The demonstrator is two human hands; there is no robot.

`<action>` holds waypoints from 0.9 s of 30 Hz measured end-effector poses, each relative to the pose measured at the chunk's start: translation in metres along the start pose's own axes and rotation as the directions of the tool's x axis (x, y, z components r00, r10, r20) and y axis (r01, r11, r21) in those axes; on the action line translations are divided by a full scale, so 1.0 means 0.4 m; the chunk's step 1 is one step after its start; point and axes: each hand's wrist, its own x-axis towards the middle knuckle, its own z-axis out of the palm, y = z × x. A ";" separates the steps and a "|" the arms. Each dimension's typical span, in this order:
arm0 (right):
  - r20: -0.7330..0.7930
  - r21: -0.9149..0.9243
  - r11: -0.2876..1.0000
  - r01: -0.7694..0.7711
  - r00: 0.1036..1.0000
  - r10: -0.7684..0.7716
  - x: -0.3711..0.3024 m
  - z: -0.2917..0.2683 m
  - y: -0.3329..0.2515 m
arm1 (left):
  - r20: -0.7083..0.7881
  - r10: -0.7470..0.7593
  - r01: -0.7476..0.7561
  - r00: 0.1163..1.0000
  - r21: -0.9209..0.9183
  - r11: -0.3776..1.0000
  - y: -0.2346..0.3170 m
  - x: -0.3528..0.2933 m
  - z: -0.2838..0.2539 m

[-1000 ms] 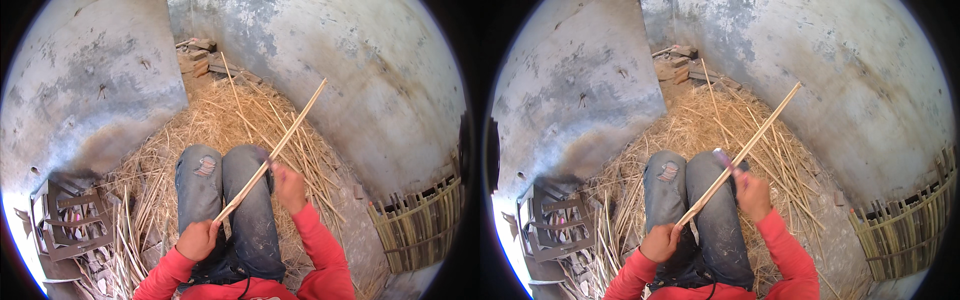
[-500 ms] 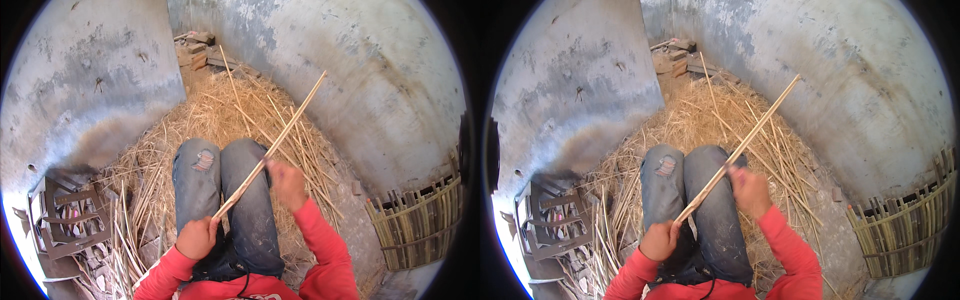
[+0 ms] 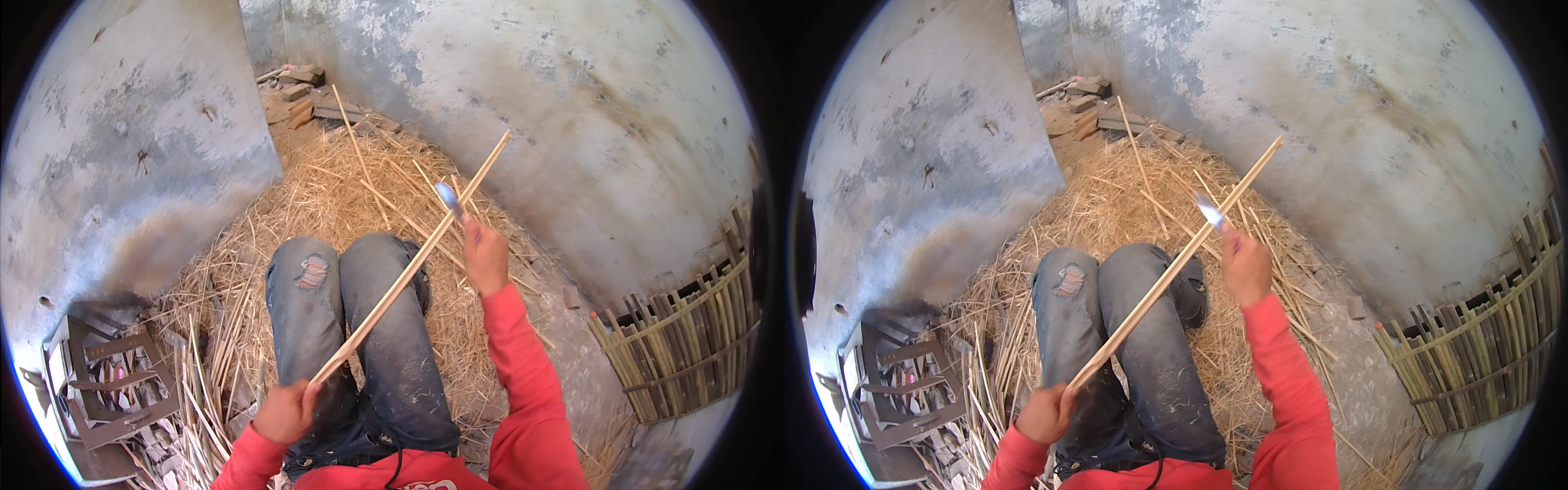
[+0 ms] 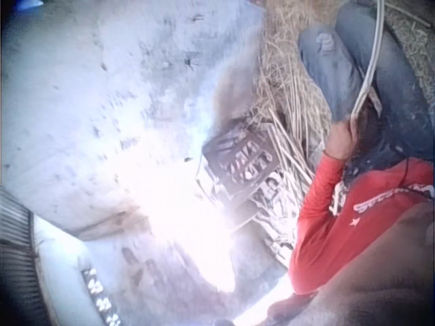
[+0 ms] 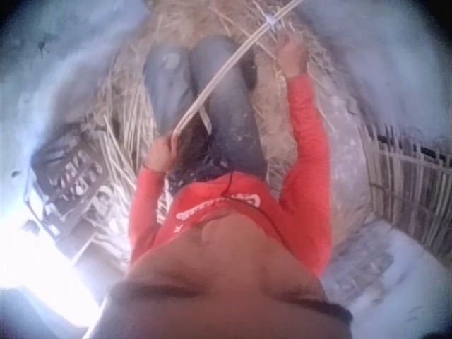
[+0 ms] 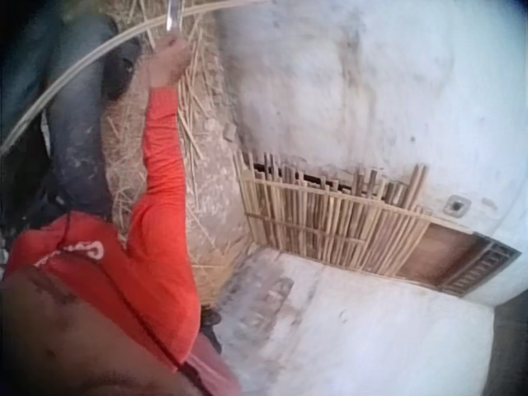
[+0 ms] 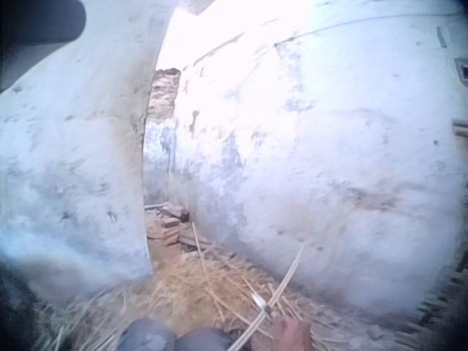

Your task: The person whittles a long strip of wood using a small knife, shaving off thin layers to smooth the surface while sitting over hay.

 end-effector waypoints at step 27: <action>0.100 0.081 0.991 0.107 0.988 -0.115 -0.141 -0.084 -0.120 | -0.249 0.121 0.037 0.961 0.549 0.835 -0.246 -0.202 0.012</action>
